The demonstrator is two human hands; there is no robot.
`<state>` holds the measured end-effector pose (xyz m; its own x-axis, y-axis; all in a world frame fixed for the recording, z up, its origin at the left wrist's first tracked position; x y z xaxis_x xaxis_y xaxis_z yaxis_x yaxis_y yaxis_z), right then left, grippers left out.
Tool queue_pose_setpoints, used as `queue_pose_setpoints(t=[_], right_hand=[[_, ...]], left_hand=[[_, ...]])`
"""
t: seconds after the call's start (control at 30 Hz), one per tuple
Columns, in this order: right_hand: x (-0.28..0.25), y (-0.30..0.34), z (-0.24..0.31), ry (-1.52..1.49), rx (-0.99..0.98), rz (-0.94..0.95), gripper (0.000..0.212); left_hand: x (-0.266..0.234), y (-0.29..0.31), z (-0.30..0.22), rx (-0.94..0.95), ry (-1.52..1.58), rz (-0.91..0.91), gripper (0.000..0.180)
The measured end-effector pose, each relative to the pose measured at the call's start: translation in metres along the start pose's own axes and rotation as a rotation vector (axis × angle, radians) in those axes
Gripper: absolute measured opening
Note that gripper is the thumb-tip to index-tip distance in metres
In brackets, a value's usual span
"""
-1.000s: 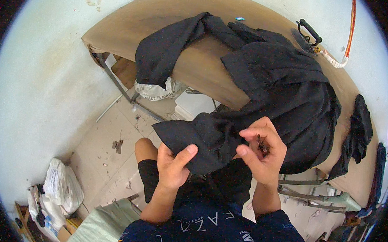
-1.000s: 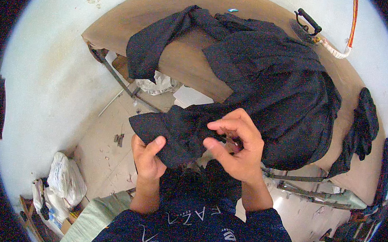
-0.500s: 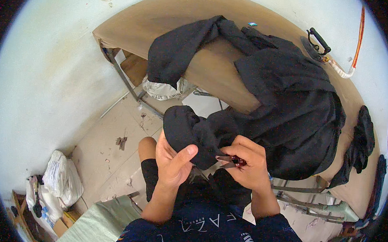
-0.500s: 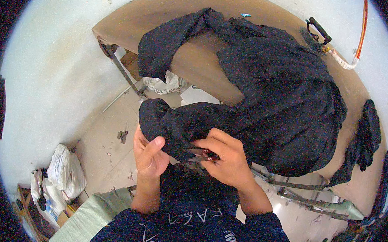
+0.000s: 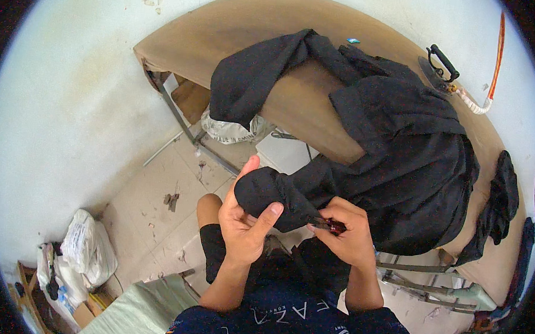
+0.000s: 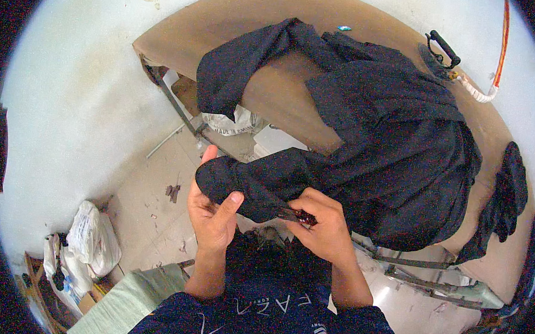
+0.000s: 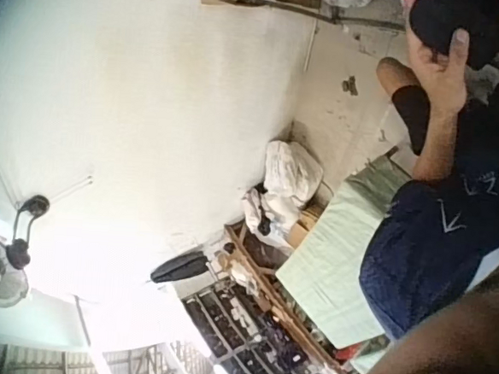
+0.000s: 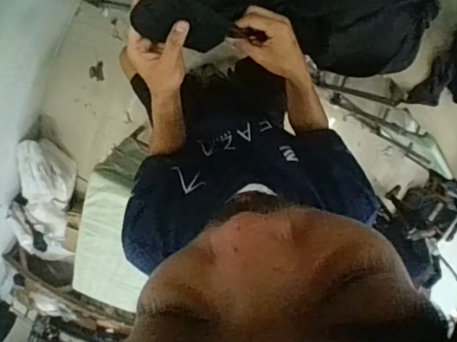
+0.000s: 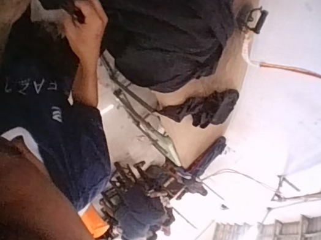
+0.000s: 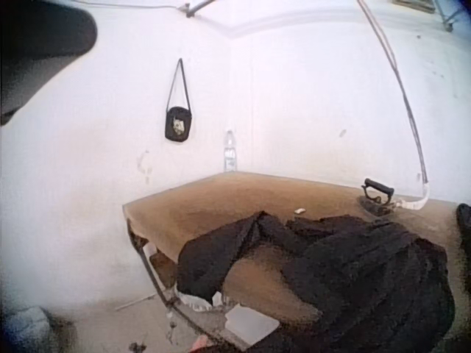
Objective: The person trims loose threads and edges from a black garment using small scissors. They repeatedly pick up the garment, cut small sections, and place it back on the ironing board.
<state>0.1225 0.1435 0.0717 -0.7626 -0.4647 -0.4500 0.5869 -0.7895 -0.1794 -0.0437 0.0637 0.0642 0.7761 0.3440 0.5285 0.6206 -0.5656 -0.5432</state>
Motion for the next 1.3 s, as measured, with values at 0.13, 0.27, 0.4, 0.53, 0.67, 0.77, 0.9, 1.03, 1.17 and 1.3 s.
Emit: queue_pose_setpoints(t=[0.13, 0.27, 0.4, 0.53, 0.67, 0.77, 0.9, 1.03, 1.17, 1.3], right_hand=[[-0.022, -0.005, 0.018, -0.102, 0.012, -0.073, 0.048], [-0.041, -0.006, 0.022, -0.281, 0.003, -0.118, 0.057], [-0.027, -0.019, 0.051, -0.232, -0.066, -0.051, 0.058], [-0.011, -0.034, 0.062, -0.212, -0.165, 0.011, 0.055], [-0.002, -0.033, 0.056, -0.284, -0.09, 0.056, 0.038], [0.001, -0.031, 0.052, -0.269, -0.068, 0.061, 0.04], [0.003, -0.03, 0.048, -0.315, -0.041, 0.068, 0.041], [-0.014, -0.029, 0.07, -0.204, -0.098, -0.042, 0.038], [-0.023, -0.024, 0.076, -0.021, -0.241, -0.044, 0.038], [-0.027, -0.024, 0.082, 0.027, -0.284, -0.102, 0.034]], left_hand=[[-0.001, 0.002, -0.002, 0.004, -0.016, -0.03, 0.065], [0.006, 0.002, -0.002, -0.036, -0.005, 0.001, 0.054], [0.01, 0.006, 0.002, -0.128, 0.019, 0.026, 0.046], [0.009, 0.013, 0.01, -0.202, 0.141, 0.108, 0.04], [0.004, 0.014, 0.009, -0.25, 0.148, 0.036, 0.03], [0.003, 0.013, 0.01, -0.262, 0.103, 0.053, 0.026], [0.002, 0.016, 0.014, -0.343, 0.11, 0.032, 0.022], [0.001, 0.017, 0.016, -0.414, 0.26, -0.033, 0.019], [0.003, 0.019, 0.02, -0.459, 0.323, -0.066, 0.018], [0.002, 0.02, 0.023, -0.497, 0.274, -0.09, 0.023]])
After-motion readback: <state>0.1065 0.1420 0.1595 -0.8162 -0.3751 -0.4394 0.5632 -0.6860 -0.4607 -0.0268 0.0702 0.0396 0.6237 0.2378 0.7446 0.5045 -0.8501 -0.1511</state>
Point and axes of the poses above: each hand's wrist, its own y-axis away from the middle knuckle, its own x-axis out of the palm, z = x × y, the point moved 9 cm from there along -y, towards the middle knuckle, and after that the axes turned 14 degrees about x, right-handed, at the moved point
